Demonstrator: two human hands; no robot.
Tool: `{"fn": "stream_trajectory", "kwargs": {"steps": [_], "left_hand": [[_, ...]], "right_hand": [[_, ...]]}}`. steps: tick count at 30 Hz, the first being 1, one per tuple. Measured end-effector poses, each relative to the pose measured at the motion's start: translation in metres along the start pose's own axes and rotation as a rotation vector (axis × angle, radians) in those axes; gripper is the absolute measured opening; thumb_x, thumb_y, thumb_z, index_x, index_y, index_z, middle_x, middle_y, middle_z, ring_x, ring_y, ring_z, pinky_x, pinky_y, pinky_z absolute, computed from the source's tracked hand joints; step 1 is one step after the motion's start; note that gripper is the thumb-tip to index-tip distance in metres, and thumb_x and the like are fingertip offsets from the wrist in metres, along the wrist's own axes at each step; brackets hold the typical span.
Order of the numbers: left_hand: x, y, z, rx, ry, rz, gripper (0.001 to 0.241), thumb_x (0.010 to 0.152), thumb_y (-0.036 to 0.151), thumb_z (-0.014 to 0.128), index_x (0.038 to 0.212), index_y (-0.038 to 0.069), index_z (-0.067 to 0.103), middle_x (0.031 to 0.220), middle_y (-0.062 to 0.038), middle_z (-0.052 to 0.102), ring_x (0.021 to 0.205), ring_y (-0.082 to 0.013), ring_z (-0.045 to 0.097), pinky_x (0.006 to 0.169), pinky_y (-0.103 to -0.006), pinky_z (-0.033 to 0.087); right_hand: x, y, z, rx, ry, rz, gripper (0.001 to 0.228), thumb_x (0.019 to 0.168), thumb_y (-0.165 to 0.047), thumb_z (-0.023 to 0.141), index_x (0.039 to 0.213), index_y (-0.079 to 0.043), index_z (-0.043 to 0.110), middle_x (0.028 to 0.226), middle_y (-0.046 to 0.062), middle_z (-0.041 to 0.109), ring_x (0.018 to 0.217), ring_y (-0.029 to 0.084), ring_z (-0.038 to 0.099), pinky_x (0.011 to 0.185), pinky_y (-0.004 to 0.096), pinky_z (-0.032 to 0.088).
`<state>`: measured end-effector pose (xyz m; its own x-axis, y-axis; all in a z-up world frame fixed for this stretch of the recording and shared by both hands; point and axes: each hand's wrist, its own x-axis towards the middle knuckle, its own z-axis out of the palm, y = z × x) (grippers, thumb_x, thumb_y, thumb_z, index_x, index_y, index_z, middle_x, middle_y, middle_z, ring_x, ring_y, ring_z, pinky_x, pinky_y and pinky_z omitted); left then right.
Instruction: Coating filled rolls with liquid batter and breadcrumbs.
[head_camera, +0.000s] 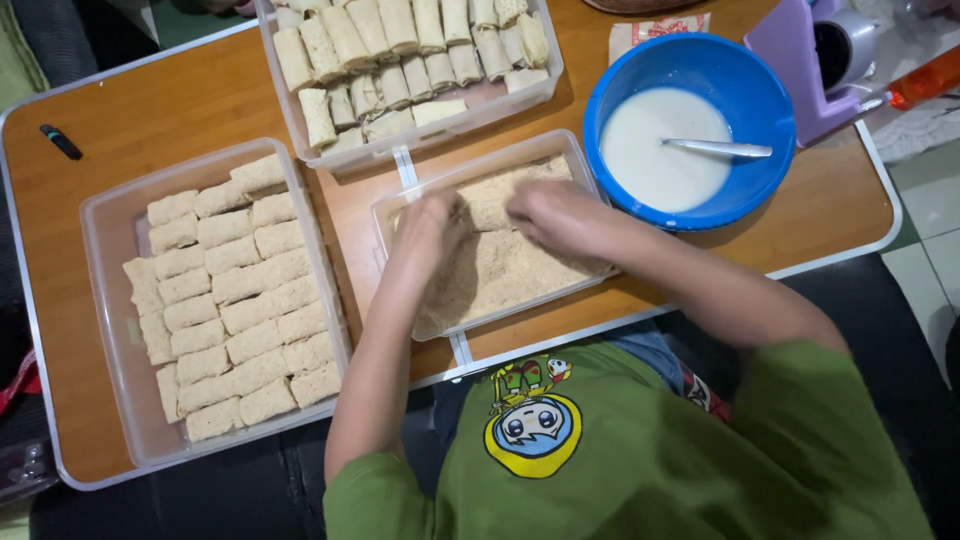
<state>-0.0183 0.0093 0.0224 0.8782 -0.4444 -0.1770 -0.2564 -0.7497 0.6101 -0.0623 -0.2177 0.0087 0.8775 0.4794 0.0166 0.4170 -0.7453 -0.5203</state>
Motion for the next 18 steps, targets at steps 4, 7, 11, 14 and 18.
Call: {"fn": "stream_trajectory", "kwargs": {"steps": [4,7,11,14,18], "left_hand": [[-0.017,0.008,0.006,0.108,-0.119,-0.093,0.036,0.077,0.008,0.080,0.109,0.003,0.066,0.107,-0.021,0.067,0.095,-0.0371,0.070,0.084,-0.0431,0.059],[-0.033,0.002,0.021,0.232,-0.138,-0.026,0.056,0.066,0.009,0.087,0.114,0.000,0.059,0.114,-0.026,0.060,0.098,-0.0421,0.065,0.086,-0.0479,0.055],[-0.041,-0.018,0.041,0.262,-0.024,0.125,0.039,0.075,0.000,0.072,0.110,-0.004,0.055,0.110,-0.031,0.061,0.096,-0.0467,0.066,0.083,-0.0495,0.056],[-0.036,-0.026,0.042,0.257,0.031,0.157,0.026,0.082,-0.004,0.064,0.106,-0.004,0.056,0.103,-0.031,0.063,0.094,-0.0481,0.067,0.082,-0.0513,0.056],[-0.033,-0.014,0.028,0.195,0.160,0.182,0.017,0.085,-0.007,0.060,0.102,-0.004,0.060,0.095,-0.031,0.067,0.090,-0.0485,0.068,0.078,-0.0541,0.055]], "right_hand": [[-0.027,0.001,0.014,-0.095,-0.274,0.114,0.032,0.069,-0.012,0.079,0.096,-0.003,0.064,0.104,0.020,0.061,0.094,0.040,0.063,0.076,0.051,0.052],[-0.038,0.027,0.044,-0.118,-0.106,-0.090,0.036,0.062,-0.011,0.076,0.093,0.002,0.062,0.097,0.022,0.062,0.094,0.042,0.063,0.078,0.052,0.052],[-0.024,0.030,0.043,0.069,-0.200,-0.018,0.008,0.079,-0.003,0.068,0.081,0.000,0.060,0.091,0.020,0.064,0.092,0.041,0.064,0.081,0.051,0.051],[0.001,0.013,0.019,0.168,-0.164,0.067,0.011,0.083,-0.003,0.065,0.076,0.002,0.059,0.083,0.020,0.064,0.083,0.039,0.065,0.078,0.049,0.051],[0.033,-0.002,0.005,0.317,0.055,-0.051,0.010,0.084,-0.005,0.068,0.084,0.002,0.062,0.082,0.021,0.063,0.077,0.038,0.063,0.072,0.048,0.051]]}}
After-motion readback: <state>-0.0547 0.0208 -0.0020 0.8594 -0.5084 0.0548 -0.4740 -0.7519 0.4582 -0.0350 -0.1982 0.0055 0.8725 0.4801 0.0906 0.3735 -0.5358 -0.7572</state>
